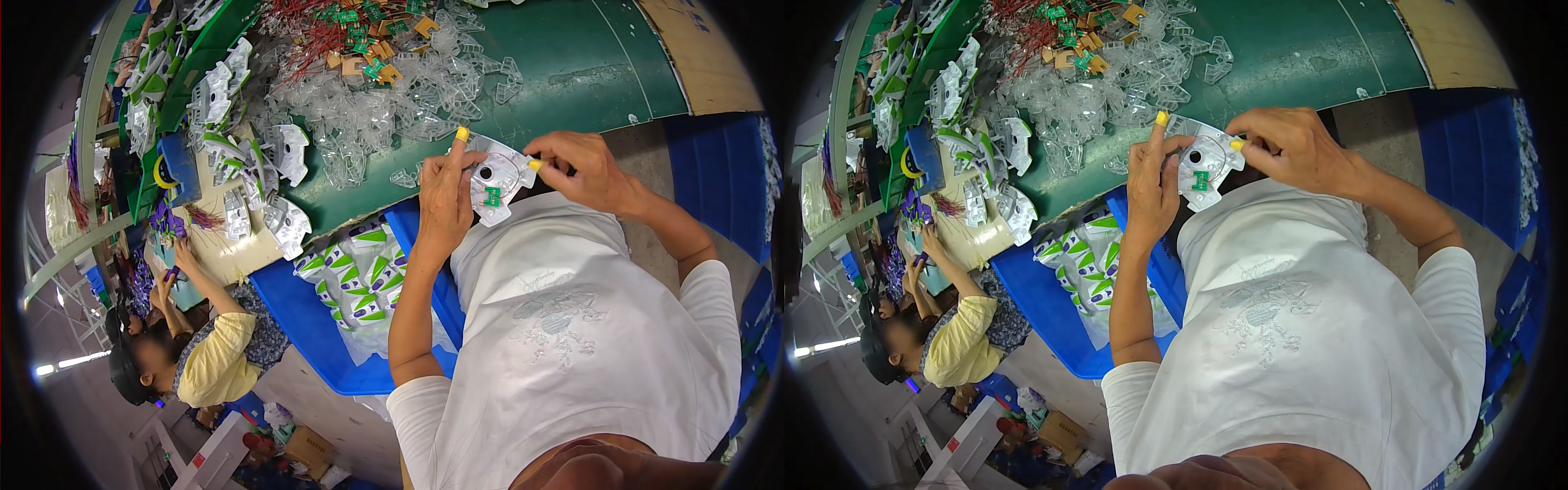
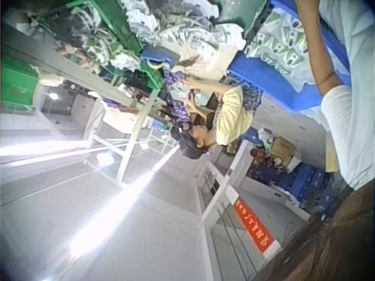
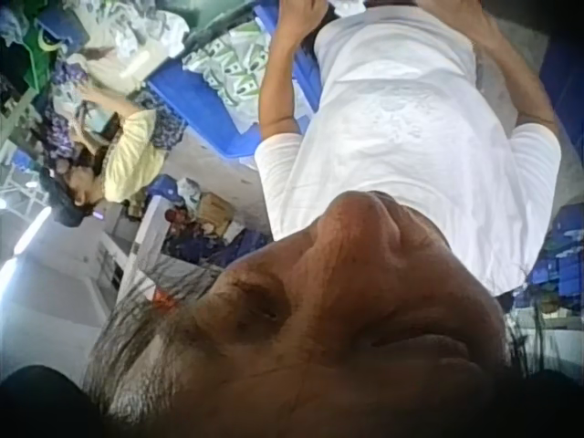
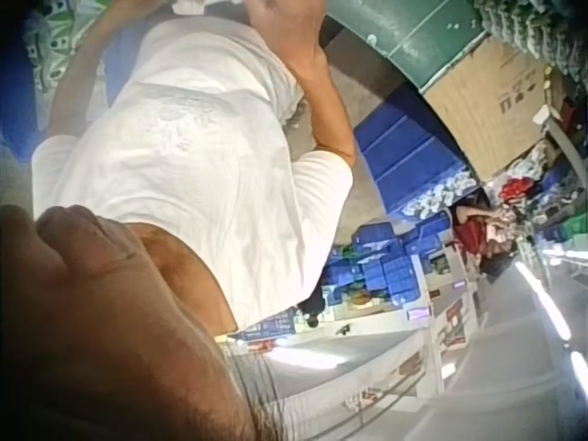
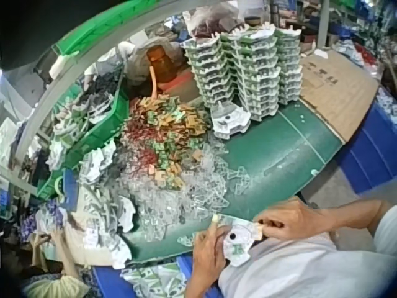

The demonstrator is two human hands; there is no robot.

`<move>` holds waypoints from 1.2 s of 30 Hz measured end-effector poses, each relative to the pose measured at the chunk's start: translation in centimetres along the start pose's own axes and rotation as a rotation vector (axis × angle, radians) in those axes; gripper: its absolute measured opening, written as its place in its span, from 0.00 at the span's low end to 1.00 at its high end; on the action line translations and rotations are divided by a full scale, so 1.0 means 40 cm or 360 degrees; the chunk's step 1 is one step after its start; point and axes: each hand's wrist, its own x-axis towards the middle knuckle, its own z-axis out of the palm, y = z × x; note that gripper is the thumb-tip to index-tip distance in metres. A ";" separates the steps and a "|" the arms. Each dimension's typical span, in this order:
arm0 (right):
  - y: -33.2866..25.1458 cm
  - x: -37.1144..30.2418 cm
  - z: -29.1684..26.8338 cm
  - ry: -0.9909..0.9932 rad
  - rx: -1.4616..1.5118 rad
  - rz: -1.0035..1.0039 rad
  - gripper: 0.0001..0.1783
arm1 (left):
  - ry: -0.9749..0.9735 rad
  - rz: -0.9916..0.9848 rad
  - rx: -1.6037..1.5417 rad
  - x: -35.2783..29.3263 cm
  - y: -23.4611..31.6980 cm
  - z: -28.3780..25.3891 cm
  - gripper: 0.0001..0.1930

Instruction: The person assembles electronic components into plastic casings by fitting the wired circuit boards into the housings by hand and stacking the assembled parts.

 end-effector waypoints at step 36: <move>0.089 0.467 -0.007 0.0725 0.0059 -0.0304 0.08 | 0.0675 0.0021 0.0368 0.084 -0.100 -0.020 0.22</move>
